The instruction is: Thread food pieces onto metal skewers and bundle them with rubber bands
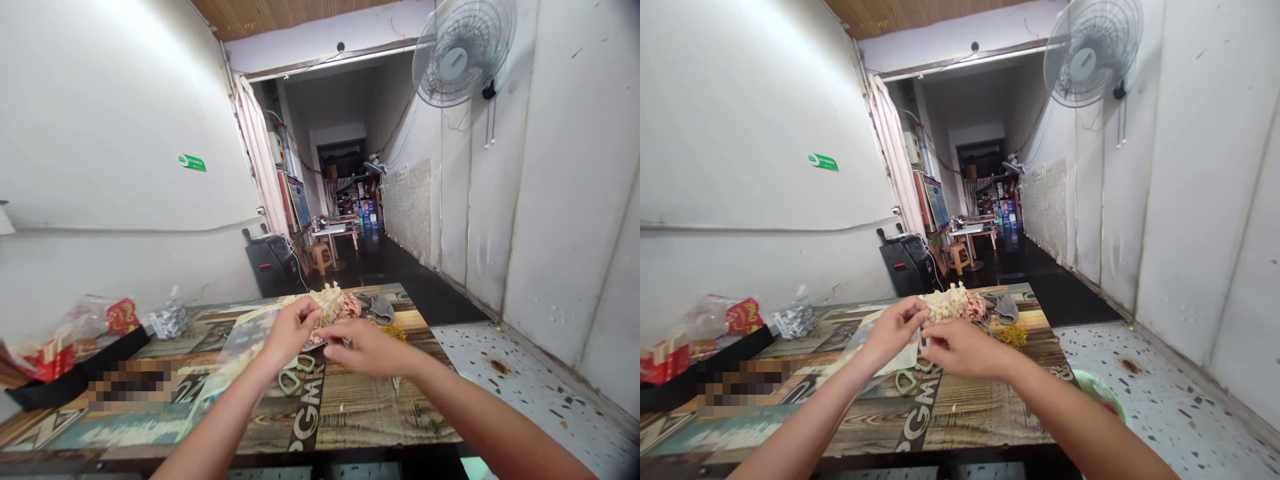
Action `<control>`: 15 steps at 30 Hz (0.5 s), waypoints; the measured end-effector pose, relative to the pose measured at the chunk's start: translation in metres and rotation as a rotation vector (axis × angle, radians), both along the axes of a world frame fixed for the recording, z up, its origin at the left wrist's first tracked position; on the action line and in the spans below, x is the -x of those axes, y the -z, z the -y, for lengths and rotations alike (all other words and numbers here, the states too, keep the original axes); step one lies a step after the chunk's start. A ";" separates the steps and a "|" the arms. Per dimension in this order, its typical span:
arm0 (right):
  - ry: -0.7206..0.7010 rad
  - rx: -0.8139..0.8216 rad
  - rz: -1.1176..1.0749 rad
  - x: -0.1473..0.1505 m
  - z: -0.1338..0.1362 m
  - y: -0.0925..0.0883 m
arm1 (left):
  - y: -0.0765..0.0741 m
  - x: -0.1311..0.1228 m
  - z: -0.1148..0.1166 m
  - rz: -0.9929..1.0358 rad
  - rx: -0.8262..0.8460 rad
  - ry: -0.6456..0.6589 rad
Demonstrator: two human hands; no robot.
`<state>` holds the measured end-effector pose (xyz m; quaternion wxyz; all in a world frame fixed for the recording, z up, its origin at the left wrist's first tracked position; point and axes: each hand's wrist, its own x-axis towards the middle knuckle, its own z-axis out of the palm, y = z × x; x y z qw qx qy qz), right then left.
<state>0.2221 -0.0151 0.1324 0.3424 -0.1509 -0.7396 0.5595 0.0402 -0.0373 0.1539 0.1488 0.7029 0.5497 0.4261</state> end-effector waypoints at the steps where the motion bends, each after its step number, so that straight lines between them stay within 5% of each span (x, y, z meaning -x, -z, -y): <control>1: 0.033 -0.034 -0.045 0.005 0.002 0.008 | -0.003 0.001 0.002 0.133 0.042 0.051; 5: -0.052 0.352 -0.164 0.013 -0.024 0.029 | 0.000 0.001 0.007 0.433 0.195 0.206; 7: -0.176 0.595 -0.188 0.007 -0.044 0.024 | 0.007 0.000 0.007 0.334 0.136 0.167; 10: -0.289 0.825 -0.214 -0.005 -0.055 0.002 | 0.014 -0.001 0.005 -0.075 -0.034 0.080; 12: -0.252 0.756 -0.148 -0.009 -0.046 -0.012 | 0.013 -0.001 0.002 -0.335 -0.089 0.022; 15: -0.065 0.293 -0.008 -0.001 -0.018 -0.015 | 0.005 0.001 -0.002 -0.378 -0.102 -0.060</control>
